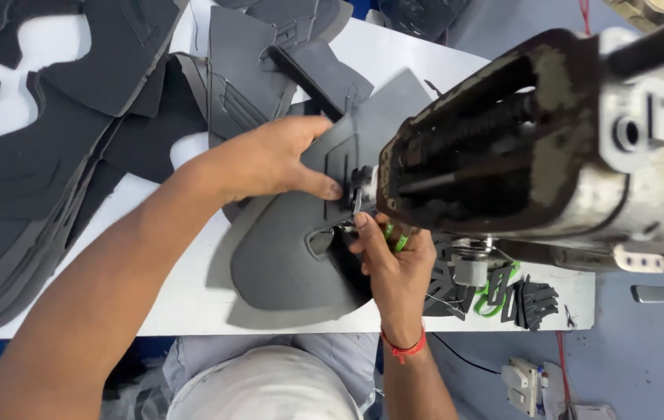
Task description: The person uses a sewing machine to stitch the edges of black car mats. They guide the mats through the machine, using a green tool to assist in positioning and cutting threads, while handling multiple mats from a pile on the table.
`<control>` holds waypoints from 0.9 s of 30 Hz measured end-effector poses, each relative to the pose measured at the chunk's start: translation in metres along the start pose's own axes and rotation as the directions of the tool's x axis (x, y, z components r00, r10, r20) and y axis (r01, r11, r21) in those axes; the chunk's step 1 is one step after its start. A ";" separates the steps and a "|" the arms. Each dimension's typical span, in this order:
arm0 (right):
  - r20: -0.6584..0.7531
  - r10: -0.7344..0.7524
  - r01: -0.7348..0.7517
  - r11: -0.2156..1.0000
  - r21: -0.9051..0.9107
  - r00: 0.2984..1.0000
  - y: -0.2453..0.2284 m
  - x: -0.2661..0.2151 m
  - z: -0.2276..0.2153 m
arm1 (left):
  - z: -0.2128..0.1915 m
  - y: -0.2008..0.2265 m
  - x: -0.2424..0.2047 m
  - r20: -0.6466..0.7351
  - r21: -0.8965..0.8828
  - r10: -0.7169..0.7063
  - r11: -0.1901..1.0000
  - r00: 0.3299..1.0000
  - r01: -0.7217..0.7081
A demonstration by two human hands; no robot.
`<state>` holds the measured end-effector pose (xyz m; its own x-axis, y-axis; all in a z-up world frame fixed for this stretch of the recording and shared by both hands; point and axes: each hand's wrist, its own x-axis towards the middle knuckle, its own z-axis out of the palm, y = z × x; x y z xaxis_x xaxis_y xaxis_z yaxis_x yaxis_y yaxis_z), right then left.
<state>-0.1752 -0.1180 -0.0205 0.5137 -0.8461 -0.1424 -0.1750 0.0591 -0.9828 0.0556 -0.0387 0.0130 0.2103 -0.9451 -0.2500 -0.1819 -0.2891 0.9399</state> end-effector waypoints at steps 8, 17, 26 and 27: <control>-0.283 -0.448 0.450 0.891 -0.061 0.848 -0.019 -0.061 -0.071 | 0.087 -0.004 -0.047 -0.576 -0.404 -0.113 0.900 0.810 -0.162; 0.330 -0.016 0.109 0.958 -0.265 0.944 0.018 -0.115 -0.071 | 0.073 -0.008 -0.040 -0.590 -0.085 -0.107 0.994 0.800 0.071; 0.520 0.233 -0.040 0.934 -0.355 0.822 0.040 -0.099 -0.060 | -0.016 0.030 -0.075 -0.611 0.607 0.502 0.793 0.611 -0.044; 0.523 0.229 -0.035 0.934 -0.354 0.821 0.048 -0.098 -0.064 | -0.026 -0.007 -0.056 -0.614 0.609 0.504 0.792 0.607 -0.042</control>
